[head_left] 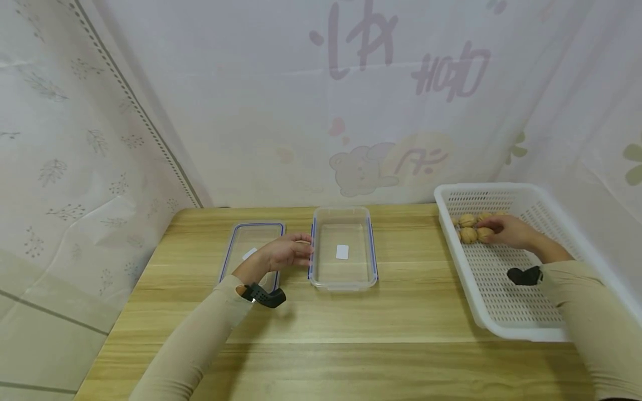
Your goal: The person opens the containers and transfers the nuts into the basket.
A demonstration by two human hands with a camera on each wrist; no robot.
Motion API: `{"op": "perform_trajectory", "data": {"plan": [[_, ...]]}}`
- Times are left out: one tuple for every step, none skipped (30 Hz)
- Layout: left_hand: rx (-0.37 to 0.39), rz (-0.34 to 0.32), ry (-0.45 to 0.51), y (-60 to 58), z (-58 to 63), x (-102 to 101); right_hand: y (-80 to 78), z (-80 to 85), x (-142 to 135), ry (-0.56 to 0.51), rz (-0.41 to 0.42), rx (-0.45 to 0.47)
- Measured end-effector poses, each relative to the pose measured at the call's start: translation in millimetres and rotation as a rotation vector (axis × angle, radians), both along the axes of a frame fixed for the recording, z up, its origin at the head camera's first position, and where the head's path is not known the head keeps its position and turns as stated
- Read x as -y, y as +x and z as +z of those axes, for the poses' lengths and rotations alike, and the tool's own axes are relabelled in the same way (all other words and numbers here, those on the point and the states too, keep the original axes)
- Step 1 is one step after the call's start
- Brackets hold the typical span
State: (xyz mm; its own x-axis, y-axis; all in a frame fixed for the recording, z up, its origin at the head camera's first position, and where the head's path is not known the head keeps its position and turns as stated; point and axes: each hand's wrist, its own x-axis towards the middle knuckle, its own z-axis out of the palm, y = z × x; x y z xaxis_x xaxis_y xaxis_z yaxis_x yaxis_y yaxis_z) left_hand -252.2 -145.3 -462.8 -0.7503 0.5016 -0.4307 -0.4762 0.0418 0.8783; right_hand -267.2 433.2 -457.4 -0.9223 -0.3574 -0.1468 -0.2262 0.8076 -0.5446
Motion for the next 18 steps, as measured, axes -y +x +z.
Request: {"op": "perform_trajectory", "data": {"plan": [[0.001,0.002,-0.002,-0.1,0.0,-0.1,0.2,0.0,0.1,-0.002,-0.001,-0.003],[0.003,0.004,-0.004,-0.1,0.1,-0.2,0.5,0.2,0.2,-0.007,-0.003,-0.002],[0.005,0.007,-0.006,-0.1,0.0,-0.3,0.9,0.2,0.2,-0.007,-0.008,-0.003],[0.004,0.007,-0.007,-0.2,0.0,-0.5,1.2,0.2,0.2,-0.009,-0.011,-0.006],[0.006,0.009,-0.007,-0.1,0.0,-0.7,1.6,0.5,0.3,-0.009,-0.013,-0.009],[0.007,0.012,-0.006,-0.1,0.0,-0.9,2.1,1.0,0.3,-0.011,-0.015,-0.011],[0.009,0.014,-0.005,-0.1,-0.2,-1.1,2.5,1.6,0.5,-0.017,-0.018,-0.011],[0.004,0.011,-0.003,0.0,-0.6,-0.7,2.8,2.2,0.4,-0.019,-0.021,-0.011],[0.005,0.013,-0.002,0.1,-0.9,-0.7,2.9,2.7,0.3,-0.019,-0.024,-0.011],[0.006,0.014,-0.001,0.2,-1.1,-0.5,2.7,3.2,0.1,-0.021,-0.027,-0.010],[0.008,0.016,-0.001,0.2,-1.2,-0.2,2.6,3.9,-0.2,-0.022,-0.032,-0.007],[0.006,0.016,-0.003,0.3,-1.3,0.1,2.4,4.7,-0.6,-0.027,-0.035,-0.004],[0.005,0.015,-0.002,0.3,-1.4,0.5,2.2,5.3,-0.9,-0.029,-0.038,-0.005],[0.003,0.013,-0.002,0.5,-1.5,1.0,2.3,6.4,-1.2,-0.033,-0.037,-0.006],[0.005,0.014,-0.003,0.7,-1.2,1.1,2.3,7.5,-1.6,-0.034,-0.038,-0.005],[0.003,0.013,-0.003,0.7,-1.1,1.5,2.3,8.6,-2.1,-0.036,-0.040,-0.006],[0.000,0.011,-0.004,0.9,-0.9,1.8,2.3,9.7,-2.8,-0.029,-0.041,-0.013],[-0.001,0.010,-0.003,1.1,-0.9,2.0,2.4,10.7,-3.7,-0.017,-0.044,-0.023]]}}
